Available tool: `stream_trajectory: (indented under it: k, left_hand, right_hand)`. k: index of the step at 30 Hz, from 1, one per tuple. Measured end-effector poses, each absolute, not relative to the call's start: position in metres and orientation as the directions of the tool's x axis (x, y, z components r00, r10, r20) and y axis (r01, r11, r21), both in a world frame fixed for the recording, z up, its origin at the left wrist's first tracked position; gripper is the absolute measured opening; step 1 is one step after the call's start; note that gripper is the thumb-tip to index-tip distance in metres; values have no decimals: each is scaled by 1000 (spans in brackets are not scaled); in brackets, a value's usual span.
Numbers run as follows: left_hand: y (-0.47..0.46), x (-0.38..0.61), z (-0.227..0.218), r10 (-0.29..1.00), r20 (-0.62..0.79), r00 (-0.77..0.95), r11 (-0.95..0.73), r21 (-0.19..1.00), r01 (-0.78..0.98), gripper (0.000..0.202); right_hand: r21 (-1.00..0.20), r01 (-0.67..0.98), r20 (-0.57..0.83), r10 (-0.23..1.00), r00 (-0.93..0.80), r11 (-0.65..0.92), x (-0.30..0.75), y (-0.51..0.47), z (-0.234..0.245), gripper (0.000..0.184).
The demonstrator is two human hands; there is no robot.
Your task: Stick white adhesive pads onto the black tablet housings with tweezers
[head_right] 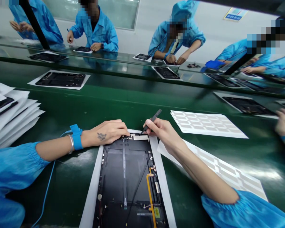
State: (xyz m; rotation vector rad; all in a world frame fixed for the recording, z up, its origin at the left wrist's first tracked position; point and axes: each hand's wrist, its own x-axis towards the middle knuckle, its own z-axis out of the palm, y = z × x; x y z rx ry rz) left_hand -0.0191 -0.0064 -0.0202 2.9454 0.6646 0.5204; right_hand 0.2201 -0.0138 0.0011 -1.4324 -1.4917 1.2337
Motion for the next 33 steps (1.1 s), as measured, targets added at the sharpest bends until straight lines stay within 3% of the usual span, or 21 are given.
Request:
stream_trajectory:
  k: [33]
  left_hand:
    - [-6, -20, -20, 441, 293, 848, -896, 189, 401, 31]
  right_hand:
    - [-942, 335, -74, 984, -163, -15, 220, -13, 0, 52]
